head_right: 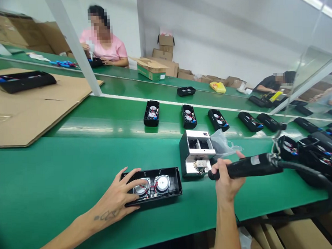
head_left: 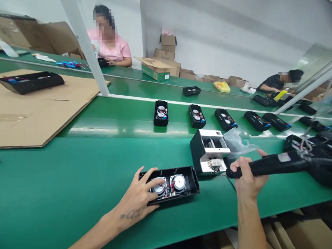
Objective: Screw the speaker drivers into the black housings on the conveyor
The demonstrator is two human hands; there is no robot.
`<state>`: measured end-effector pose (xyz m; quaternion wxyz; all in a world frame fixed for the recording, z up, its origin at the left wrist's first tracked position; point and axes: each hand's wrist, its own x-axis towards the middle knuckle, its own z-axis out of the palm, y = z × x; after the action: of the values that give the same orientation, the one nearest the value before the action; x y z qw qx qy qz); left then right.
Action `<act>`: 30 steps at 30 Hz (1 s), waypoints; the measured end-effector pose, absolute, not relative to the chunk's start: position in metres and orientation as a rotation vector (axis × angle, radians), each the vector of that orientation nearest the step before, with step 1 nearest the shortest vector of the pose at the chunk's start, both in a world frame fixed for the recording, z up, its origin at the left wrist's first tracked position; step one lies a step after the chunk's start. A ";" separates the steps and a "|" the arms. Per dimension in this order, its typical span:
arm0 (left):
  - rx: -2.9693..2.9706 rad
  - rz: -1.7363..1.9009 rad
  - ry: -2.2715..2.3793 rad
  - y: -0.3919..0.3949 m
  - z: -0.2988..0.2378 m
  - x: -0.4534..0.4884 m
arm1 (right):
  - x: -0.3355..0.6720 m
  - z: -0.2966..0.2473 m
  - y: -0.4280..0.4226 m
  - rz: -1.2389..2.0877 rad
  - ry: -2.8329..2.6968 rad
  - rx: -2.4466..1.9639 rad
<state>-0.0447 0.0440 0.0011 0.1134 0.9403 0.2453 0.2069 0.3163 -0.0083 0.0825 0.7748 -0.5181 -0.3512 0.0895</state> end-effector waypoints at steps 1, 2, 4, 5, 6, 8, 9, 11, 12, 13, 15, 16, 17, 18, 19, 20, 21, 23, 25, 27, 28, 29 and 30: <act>2.760 0.587 0.716 0.048 0.004 -0.043 | 0.317 0.088 -0.003 0.172 -0.776 -1.089; 2.761 0.557 0.712 0.051 0.006 -0.042 | 0.317 0.092 0.002 0.156 -0.794 -1.079; 2.754 0.516 0.705 0.057 0.009 -0.040 | 0.316 0.093 0.012 0.156 -0.842 -1.110; 2.749 0.508 0.700 0.060 0.010 -0.040 | 0.316 0.092 0.016 0.163 -0.873 -1.141; 2.744 0.510 0.695 0.061 0.010 -0.039 | 0.316 0.091 0.019 0.171 -0.905 -1.177; 2.740 0.512 0.697 0.062 0.009 -0.039 | 0.315 0.090 0.020 0.209 -0.955 -1.243; 2.737 0.514 0.701 0.061 0.008 -0.039 | 0.312 0.090 0.018 0.252 -0.969 -1.268; 2.727 0.513 0.714 0.059 0.007 -0.039 | 0.301 0.094 0.009 0.393 -0.975 -1.272; 2.722 0.519 0.719 0.057 0.006 -0.038 | 0.291 0.096 0.004 0.478 -0.974 -1.243; 2.720 0.524 0.721 0.056 0.006 -0.038 | 0.279 0.098 -0.002 0.555 -0.970 -1.193; 2.725 0.523 0.720 0.054 0.007 -0.037 | 0.249 0.101 -0.013 0.655 -0.952 -1.047; 2.729 0.517 0.717 0.053 0.008 -0.037 | 0.232 0.102 -0.017 0.686 -0.944 -0.968; 2.732 0.512 0.717 0.053 0.009 -0.037 | 0.216 0.102 -0.020 0.710 -0.938 -0.897; 2.734 0.504 0.718 0.053 0.010 -0.037 | 0.200 0.101 -0.021 0.731 -0.939 -0.839; 2.735 0.494 0.721 0.052 0.010 -0.036 | 0.185 0.100 -0.021 0.755 -0.951 -0.797; 2.735 0.485 0.723 0.052 0.011 -0.036 | 0.172 0.098 -0.020 0.783 -0.972 -0.773; 2.735 0.481 0.725 0.052 0.011 -0.036 | 0.161 0.096 -0.019 0.811 -0.999 -0.761; 2.729 0.476 0.725 0.051 0.012 -0.036 | 0.144 0.090 -0.013 0.858 -1.042 -0.764; 2.717 0.474 0.722 0.051 0.012 -0.036 | 0.133 0.084 -0.008 0.897 -1.047 -0.777; 2.703 0.463 0.718 0.051 0.013 -0.036 | 0.128 0.079 -0.004 0.922 -1.037 -0.793; 2.699 0.458 0.715 0.051 0.013 -0.037 | 0.126 0.076 -0.003 0.929 -1.039 -0.805; 2.699 0.459 0.709 0.051 0.013 -0.037 | 0.125 0.074 -0.002 0.931 -1.051 -0.816; 2.700 0.463 0.705 0.051 0.013 -0.037 | 0.124 0.072 -0.001 0.930 -1.068 -0.829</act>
<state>-0.0371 0.0509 0.0132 0.1557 0.9429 0.2460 0.1616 0.1240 -0.0012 0.0722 0.6819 -0.3694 -0.4762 0.4145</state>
